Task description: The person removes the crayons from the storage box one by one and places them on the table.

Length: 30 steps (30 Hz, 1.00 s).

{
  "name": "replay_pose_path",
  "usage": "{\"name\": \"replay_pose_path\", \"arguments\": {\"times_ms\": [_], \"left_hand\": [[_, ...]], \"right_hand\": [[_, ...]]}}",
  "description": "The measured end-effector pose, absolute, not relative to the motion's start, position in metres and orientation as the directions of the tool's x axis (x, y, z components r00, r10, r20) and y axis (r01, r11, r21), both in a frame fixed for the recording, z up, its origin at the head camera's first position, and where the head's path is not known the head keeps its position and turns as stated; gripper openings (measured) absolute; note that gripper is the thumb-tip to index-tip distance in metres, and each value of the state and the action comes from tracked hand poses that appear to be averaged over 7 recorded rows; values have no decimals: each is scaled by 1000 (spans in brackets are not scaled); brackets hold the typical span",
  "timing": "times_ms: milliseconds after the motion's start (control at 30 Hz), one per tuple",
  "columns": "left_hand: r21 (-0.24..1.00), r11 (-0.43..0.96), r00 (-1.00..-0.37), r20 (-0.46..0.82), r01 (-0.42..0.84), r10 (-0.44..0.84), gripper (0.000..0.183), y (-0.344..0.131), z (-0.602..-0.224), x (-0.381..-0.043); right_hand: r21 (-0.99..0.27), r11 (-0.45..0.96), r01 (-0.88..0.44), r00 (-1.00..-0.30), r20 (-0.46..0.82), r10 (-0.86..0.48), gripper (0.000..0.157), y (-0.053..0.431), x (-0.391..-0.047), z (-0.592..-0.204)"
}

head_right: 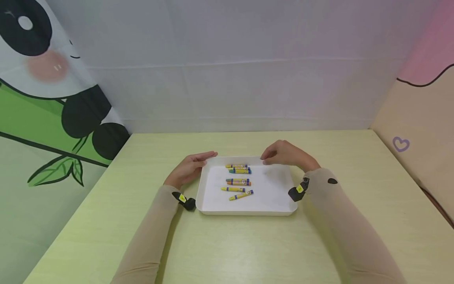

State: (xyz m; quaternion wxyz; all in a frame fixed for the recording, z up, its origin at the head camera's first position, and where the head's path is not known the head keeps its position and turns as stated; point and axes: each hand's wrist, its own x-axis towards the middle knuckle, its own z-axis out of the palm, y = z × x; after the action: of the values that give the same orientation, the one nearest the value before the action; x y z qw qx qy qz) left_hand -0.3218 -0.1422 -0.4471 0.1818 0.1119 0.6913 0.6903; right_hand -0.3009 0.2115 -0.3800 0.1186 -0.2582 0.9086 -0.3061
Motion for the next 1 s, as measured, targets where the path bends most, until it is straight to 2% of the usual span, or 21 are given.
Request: {"name": "replay_pose_path", "arguments": {"times_ms": [1000], "left_hand": [[995,37,-909,-100,-93,404,44,-142,-448,-323]], "right_hand": [[-596,656,-462,-749,-134,-649,16,162,-309,-402]]}}
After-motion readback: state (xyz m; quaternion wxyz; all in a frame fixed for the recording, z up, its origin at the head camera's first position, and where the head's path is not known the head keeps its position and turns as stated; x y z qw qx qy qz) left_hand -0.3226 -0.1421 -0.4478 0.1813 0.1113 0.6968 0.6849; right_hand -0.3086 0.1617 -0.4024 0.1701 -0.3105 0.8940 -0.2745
